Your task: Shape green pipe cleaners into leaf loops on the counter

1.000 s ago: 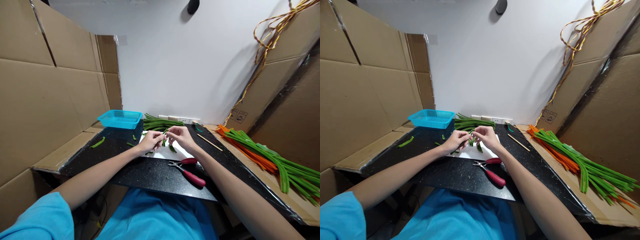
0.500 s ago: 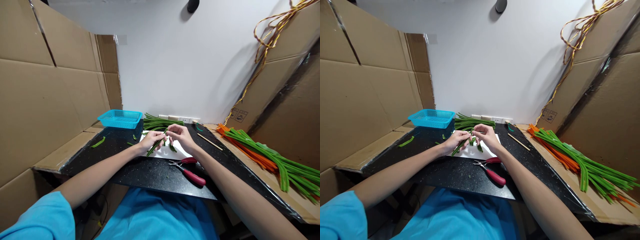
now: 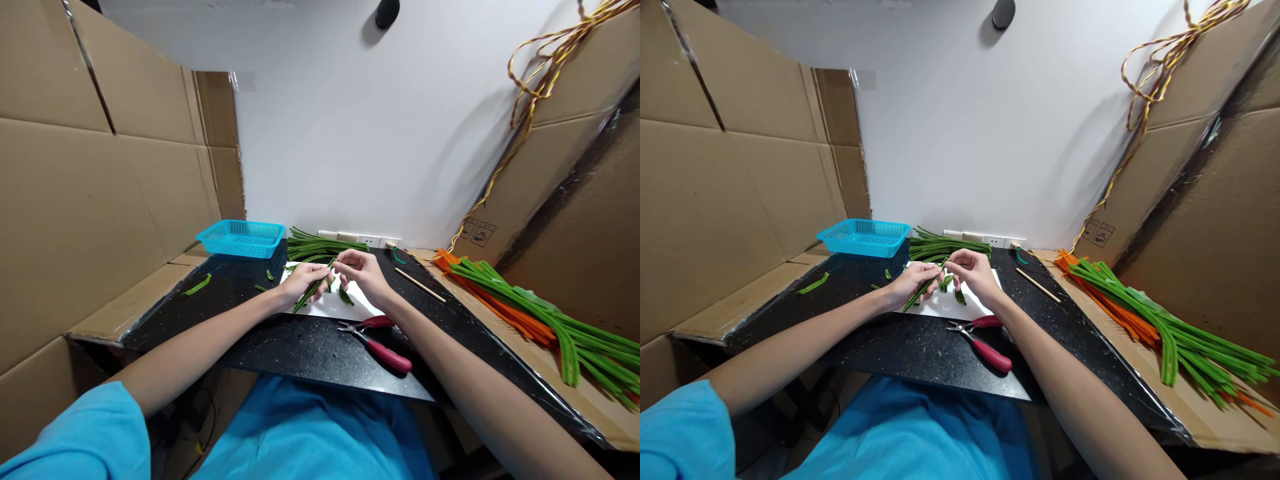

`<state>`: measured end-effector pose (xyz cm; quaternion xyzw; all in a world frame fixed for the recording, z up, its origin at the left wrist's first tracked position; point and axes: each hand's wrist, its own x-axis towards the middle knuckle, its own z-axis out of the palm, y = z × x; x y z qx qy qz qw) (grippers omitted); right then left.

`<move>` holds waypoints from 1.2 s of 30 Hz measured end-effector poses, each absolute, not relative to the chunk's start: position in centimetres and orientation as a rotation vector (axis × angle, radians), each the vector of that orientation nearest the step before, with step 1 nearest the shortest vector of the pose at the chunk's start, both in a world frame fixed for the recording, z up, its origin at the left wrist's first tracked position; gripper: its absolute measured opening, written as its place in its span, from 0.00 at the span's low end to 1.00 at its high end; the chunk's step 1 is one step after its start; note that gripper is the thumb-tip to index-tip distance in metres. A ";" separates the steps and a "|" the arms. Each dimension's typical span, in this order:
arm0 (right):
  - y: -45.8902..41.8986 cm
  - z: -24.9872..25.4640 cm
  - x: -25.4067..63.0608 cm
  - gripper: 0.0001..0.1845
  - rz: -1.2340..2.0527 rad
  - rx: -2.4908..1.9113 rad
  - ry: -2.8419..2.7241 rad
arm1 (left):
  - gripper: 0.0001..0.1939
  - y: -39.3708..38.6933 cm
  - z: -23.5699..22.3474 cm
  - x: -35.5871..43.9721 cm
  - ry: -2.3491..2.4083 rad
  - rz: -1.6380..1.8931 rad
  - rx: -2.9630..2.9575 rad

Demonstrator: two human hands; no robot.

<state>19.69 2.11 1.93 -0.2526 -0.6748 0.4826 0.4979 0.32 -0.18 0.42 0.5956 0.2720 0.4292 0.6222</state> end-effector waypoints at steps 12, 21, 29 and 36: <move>1.9 2.0 19.5 0.22 1.236 -0.609 -1.651 | 0.21 -0.2 0.6 0.4 0.681 0.996 1.418; 2.8 2.0 19.9 0.24 1.085 -0.664 -1.455 | 0.19 0.0 0.4 0.4 0.729 1.039 1.364; 2.6 2.2 20.1 0.26 1.071 -0.679 -1.489 | 0.18 0.4 0.0 0.5 0.750 1.056 1.425; 2.1 2.0 19.6 0.26 1.031 -0.665 -1.609 | 0.23 0.5 0.1 0.4 0.765 1.097 1.457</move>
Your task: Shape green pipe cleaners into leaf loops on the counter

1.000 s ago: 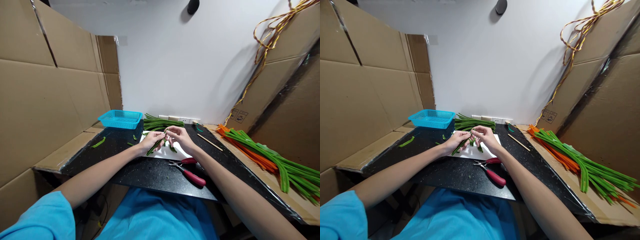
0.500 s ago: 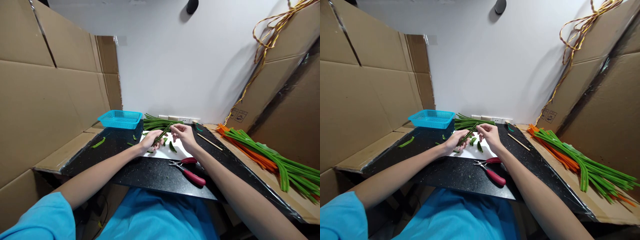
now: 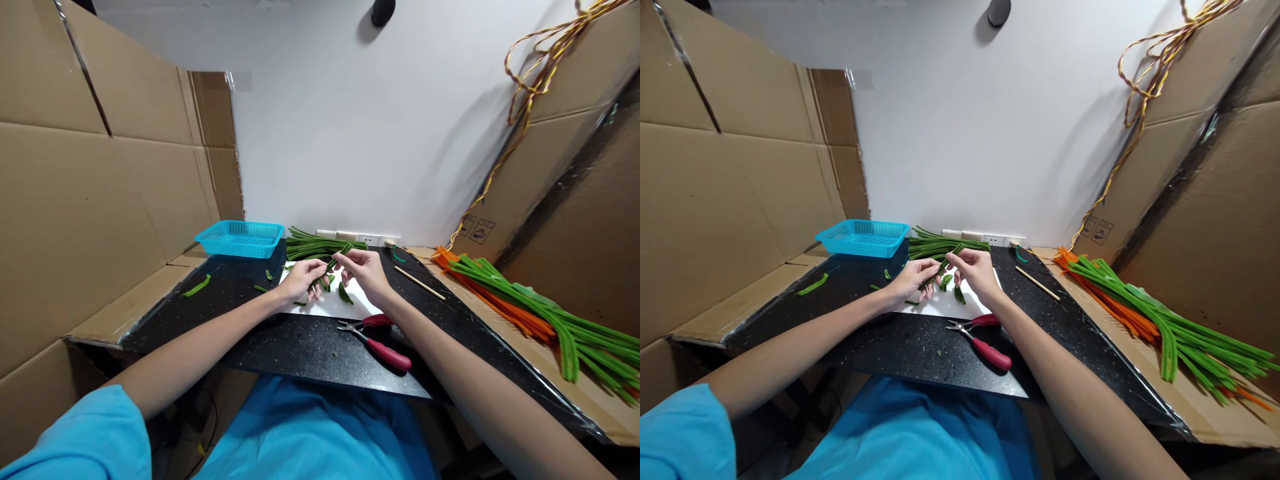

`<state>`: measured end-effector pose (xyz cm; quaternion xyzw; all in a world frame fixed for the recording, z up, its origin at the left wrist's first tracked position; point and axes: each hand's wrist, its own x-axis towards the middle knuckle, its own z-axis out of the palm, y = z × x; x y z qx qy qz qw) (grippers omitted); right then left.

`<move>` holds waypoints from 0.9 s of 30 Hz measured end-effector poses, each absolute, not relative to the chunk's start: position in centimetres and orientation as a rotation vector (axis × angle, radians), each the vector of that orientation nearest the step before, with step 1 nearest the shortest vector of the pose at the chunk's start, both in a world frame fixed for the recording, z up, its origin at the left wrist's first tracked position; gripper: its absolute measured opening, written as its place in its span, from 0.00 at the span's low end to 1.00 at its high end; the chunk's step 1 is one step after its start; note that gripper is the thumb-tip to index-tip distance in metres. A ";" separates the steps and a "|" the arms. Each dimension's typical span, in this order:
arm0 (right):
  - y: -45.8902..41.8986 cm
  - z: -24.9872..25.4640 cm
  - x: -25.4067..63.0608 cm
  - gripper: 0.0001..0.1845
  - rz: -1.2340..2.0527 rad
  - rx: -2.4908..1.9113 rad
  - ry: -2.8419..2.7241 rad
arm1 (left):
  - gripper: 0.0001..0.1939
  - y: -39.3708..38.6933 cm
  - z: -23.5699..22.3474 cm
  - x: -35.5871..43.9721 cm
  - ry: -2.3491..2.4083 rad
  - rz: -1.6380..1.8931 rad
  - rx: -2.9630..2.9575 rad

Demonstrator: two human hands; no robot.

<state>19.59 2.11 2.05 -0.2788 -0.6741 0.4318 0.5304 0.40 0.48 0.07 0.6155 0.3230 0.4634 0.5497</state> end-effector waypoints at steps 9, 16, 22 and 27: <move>2.3 2.1 19.8 0.28 1.080 -0.718 -1.598 | 0.23 0.0 0.5 0.2 0.825 1.176 1.554; 2.3 2.2 19.8 0.28 1.107 -0.698 -1.535 | 0.25 0.2 0.4 0.3 0.806 1.062 1.482; 2.6 2.0 19.8 0.27 1.103 -0.698 -1.530 | 0.24 0.3 0.3 0.3 0.792 1.047 1.448; 2.5 2.0 19.7 0.27 1.095 -0.696 -1.527 | 0.23 0.0 0.6 0.3 0.798 1.050 1.403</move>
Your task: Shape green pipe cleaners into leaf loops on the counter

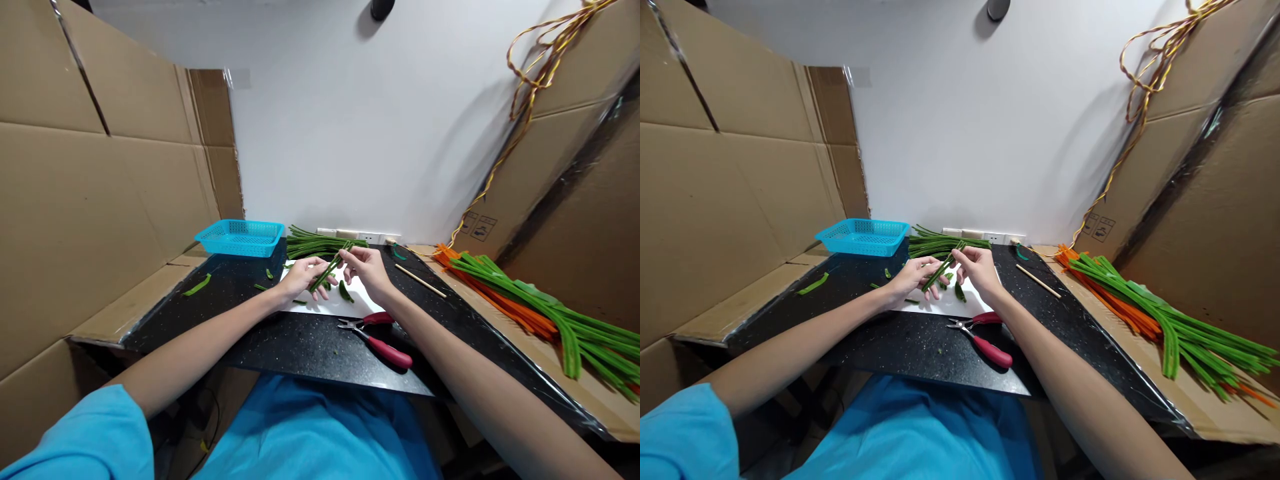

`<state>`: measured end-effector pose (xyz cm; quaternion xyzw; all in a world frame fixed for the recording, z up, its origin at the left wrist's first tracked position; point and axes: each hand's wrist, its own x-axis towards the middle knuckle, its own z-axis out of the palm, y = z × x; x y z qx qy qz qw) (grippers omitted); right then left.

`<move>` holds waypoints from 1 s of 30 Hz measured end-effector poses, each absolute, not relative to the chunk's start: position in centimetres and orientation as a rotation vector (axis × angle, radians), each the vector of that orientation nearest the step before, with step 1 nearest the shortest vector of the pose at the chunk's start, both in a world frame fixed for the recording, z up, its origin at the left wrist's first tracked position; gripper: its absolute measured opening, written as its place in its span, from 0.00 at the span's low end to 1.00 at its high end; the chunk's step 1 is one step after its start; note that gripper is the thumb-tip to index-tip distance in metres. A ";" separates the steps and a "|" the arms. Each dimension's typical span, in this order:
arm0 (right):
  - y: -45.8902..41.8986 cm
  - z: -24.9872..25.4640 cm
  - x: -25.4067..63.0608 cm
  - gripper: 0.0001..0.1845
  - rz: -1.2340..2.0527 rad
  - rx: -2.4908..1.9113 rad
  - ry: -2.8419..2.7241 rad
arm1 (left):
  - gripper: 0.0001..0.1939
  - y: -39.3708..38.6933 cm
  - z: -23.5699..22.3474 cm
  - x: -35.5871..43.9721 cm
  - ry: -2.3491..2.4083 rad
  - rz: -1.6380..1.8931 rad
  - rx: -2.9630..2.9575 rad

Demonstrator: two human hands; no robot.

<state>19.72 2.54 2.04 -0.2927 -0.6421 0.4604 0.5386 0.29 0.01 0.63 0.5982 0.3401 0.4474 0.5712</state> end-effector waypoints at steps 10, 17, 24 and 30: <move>2.7 2.1 20.0 0.26 1.074 -0.696 -1.501 | 0.19 0.3 0.5 0.2 0.860 1.135 1.444; 1.9 2.2 19.4 0.26 1.206 -0.623 -1.621 | 0.20 0.2 0.9 0.1 0.828 1.231 1.444; 1.9 2.0 19.7 0.26 1.174 -0.588 -1.683 | 0.21 0.1 1.0 0.1 0.833 1.265 1.420; 2.3 1.7 20.0 0.22 1.059 -0.577 -1.786 | 0.22 0.1 1.1 0.1 0.772 1.176 1.279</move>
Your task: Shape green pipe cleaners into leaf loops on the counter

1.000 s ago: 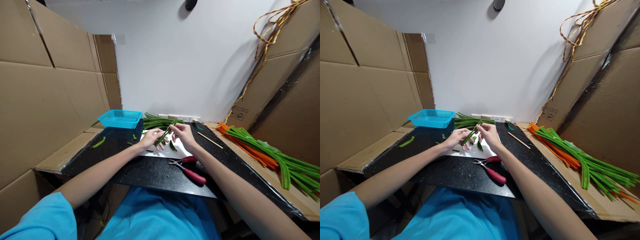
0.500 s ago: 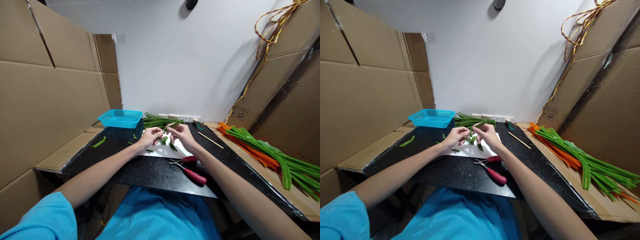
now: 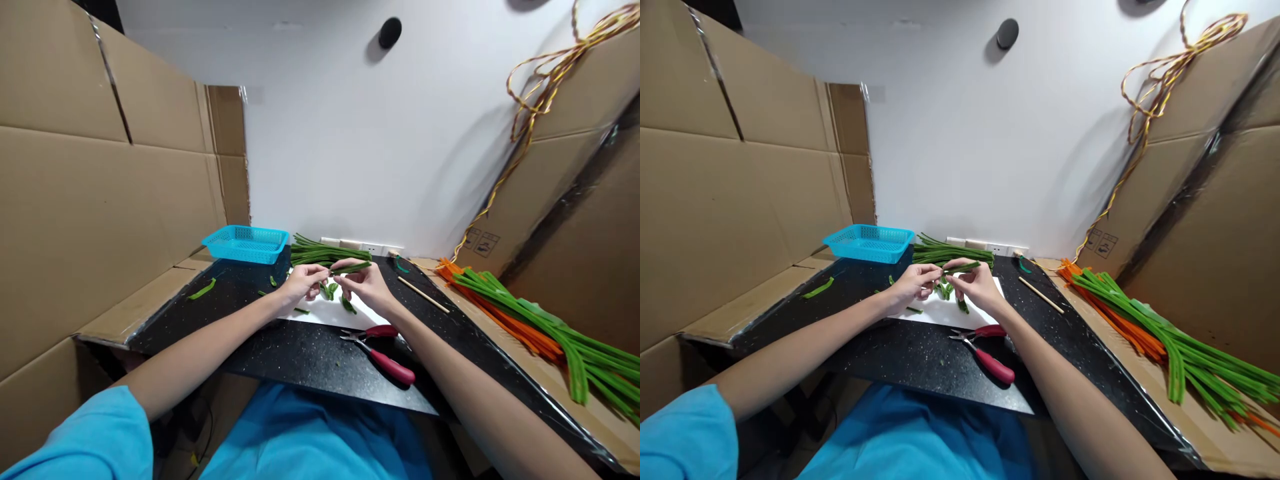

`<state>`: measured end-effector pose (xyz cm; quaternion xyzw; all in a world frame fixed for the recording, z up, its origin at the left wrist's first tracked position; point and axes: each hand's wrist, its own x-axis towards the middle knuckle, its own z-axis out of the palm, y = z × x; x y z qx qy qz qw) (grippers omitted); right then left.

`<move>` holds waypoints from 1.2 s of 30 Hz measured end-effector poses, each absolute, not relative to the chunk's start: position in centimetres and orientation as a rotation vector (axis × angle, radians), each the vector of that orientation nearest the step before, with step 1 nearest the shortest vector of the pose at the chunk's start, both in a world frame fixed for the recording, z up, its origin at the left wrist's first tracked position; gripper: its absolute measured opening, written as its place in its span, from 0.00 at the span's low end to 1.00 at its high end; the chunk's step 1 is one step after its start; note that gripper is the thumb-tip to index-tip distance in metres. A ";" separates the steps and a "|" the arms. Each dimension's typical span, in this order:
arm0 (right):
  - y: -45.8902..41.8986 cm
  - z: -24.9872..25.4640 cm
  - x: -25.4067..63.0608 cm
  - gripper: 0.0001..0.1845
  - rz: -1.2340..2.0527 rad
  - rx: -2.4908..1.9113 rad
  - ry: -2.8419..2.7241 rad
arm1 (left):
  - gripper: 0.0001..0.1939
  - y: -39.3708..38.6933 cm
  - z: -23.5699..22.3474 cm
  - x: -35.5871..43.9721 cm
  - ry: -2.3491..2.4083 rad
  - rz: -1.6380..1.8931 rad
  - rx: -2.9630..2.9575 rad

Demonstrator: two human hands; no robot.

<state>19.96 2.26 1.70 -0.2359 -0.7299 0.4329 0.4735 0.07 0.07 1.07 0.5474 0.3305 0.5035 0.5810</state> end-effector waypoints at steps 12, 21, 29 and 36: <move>2.1 1.9 20.3 0.13 0.694 -0.669 -1.885 | 0.27 -0.2 1.4 -0.1 0.824 1.159 1.222; 2.7 1.6 20.1 0.19 1.009 -0.615 -1.676 | 0.30 -0.3 1.4 0.1 0.863 1.296 1.322; 2.3 1.4 19.7 0.18 1.146 -0.591 -1.574 | 0.30 -0.1 1.1 0.2 0.903 1.362 1.449; 1.9 2.3 19.8 0.18 1.160 -0.638 -1.577 | 0.28 -0.2 1.1 0.1 0.868 1.334 1.409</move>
